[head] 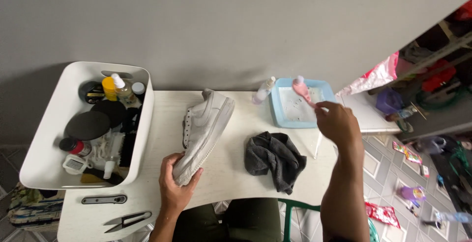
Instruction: The person scrubs a white sneaker with a pink toothbrush dipped in soapy water, then wipes it with a dark cloth. They repeat the process, focusing on the upper, toe, and sole areas of the shoe.
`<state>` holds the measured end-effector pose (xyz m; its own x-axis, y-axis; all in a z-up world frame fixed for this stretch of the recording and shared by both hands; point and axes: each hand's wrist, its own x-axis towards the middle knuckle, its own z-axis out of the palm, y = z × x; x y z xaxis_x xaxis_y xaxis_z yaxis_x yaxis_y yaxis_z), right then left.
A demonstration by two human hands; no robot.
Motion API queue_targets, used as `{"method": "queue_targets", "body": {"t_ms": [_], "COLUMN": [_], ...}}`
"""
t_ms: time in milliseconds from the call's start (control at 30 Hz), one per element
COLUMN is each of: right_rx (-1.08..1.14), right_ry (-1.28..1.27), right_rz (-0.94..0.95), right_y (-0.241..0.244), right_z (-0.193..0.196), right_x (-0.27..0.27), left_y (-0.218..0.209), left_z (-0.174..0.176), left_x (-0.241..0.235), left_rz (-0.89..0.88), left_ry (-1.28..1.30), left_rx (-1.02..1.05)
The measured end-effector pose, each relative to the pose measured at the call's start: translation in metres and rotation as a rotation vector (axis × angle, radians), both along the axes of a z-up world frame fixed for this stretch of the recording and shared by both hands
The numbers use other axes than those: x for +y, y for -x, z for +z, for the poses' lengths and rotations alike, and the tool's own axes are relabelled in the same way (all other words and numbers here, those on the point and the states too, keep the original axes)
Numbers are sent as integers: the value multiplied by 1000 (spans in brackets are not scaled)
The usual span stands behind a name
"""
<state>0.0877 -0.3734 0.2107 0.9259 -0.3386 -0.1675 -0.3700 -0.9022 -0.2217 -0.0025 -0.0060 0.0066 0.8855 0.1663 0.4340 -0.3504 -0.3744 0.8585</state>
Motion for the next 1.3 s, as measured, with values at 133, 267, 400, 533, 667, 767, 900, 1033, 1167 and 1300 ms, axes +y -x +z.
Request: {"method": "queue_targets", "body": {"t_ms": [133, 267, 400, 533, 667, 767, 900, 1033, 1167, 1300], "right_rx": [242, 270, 157, -201, -425, -71, -198, -242, -294, -302], "right_ry": [122, 85, -102, -203, -121, -106, -108, -85, -375, -440], "right_rz": [-156, -135, 2, -19, -30, -99, -117, -79, 63, 390], "right_y": [-47, -50, -31, 15, 45, 48, 53, 59, 60, 49], "right_z": [-81, -85, -65, -38, -56, -70, -77, -68, -56, -79], "right_x": [-52, -28, -17, -4, -7, -11, -14, -1, 58, 105], "left_y": [3, 4, 4, 2, 2, 1, 0, 2, 2, 3], "left_z": [5, 4, 3, 0, 4, 3, 4, 7, 7, 4], "left_x": [-1, -2, -3, -1, 0, -1, 0, 1, 1, 2], "left_rz": [21, 35, 24, 22, 6, -6, 2, -13, 12, 3], "left_ry": [-29, -13, 2, -19, -19, 4, -3, 17, 25, 40], "left_rx": [-28, 4, -13, -22, -19, -32, -38, -24, -23, -17]}}
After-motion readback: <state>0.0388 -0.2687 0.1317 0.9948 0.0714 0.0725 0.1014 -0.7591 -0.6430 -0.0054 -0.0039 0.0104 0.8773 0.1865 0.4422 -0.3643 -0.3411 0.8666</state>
